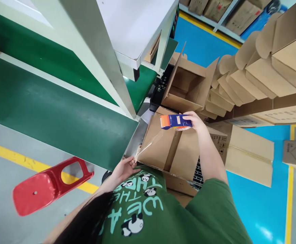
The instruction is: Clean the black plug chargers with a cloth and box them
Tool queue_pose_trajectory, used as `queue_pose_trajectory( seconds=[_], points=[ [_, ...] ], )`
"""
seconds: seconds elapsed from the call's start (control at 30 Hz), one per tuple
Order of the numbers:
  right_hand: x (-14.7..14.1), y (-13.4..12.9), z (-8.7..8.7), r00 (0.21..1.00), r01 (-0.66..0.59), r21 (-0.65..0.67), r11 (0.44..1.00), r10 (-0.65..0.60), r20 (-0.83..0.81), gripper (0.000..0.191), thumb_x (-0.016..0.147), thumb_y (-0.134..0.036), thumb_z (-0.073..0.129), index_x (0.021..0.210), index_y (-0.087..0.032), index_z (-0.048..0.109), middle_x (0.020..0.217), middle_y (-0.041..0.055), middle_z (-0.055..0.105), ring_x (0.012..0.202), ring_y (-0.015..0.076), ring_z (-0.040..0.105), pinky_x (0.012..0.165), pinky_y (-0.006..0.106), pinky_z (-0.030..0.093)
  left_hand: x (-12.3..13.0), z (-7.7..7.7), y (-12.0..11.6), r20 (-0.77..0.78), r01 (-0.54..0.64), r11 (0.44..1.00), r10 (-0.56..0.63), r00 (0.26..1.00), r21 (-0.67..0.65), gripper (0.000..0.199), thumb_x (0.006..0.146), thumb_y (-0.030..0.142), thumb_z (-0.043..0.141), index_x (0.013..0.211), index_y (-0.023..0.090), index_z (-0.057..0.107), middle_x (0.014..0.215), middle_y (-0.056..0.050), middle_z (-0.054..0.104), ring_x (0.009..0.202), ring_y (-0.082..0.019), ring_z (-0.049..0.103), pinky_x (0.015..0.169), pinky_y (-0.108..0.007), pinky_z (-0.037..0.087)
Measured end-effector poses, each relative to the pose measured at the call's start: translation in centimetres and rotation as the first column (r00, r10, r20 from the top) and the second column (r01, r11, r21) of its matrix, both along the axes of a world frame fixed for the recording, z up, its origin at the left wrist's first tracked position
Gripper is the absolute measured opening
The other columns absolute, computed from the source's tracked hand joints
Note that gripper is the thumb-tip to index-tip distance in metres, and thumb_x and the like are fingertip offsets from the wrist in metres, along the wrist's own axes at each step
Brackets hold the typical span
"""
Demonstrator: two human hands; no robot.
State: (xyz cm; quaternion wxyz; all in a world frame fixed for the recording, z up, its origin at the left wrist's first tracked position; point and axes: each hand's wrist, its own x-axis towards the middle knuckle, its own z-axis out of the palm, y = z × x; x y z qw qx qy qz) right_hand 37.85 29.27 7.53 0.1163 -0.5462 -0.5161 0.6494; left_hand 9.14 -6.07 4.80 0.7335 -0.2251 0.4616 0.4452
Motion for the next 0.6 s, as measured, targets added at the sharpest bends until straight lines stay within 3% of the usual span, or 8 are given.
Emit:
queue_pose_trajectory(
  seconds=[0.33,0.47,0.6],
  points=[
    [2.3,0.2,-3.2,0.993,-0.097,-0.292,0.952,0.114,0.041,0.03,0.097,-0.04,0.061,0.11,-0.013,0.064,0.1,0.0038,0.066,0.083,0.0133,0.065,0.074,0.03,0.058,1.9,-7.5,6.7,-0.027,-0.181,0.984,0.18,0.983,-0.008,0.032,0.096,0.036,0.063,0.12,0.015,0.061,0.115,-0.008,0.065,0.095,-0.018,0.066,0.081,-0.037,0.059],
    [1.4,-1.5,-6.4,0.988,-0.132,-0.409,0.903,0.154,0.023,0.031,0.097,-0.04,0.062,0.113,-0.013,0.063,0.106,0.0051,0.066,0.089,0.0151,0.066,0.077,0.032,0.058,1.9,-10.6,10.0,-0.043,-0.219,0.975,0.22,0.974,0.032,0.034,0.096,0.037,0.062,0.122,0.016,0.06,0.118,-0.008,0.065,0.098,-0.019,0.066,0.083,-0.039,0.059],
    [0.1,-4.3,-10.6,0.988,-0.132,-0.493,0.86,0.151,-0.001,0.032,0.097,-0.039,0.061,0.118,-0.015,0.062,0.114,0.0068,0.065,0.096,0.0169,0.066,0.083,0.035,0.059,0.9,-13.2,11.2,-0.039,-0.247,0.967,0.249,0.968,0.053,0.034,0.096,0.037,0.062,0.122,0.016,0.06,0.118,-0.008,0.065,0.098,-0.019,0.066,0.083,-0.039,0.059]
  ],
)
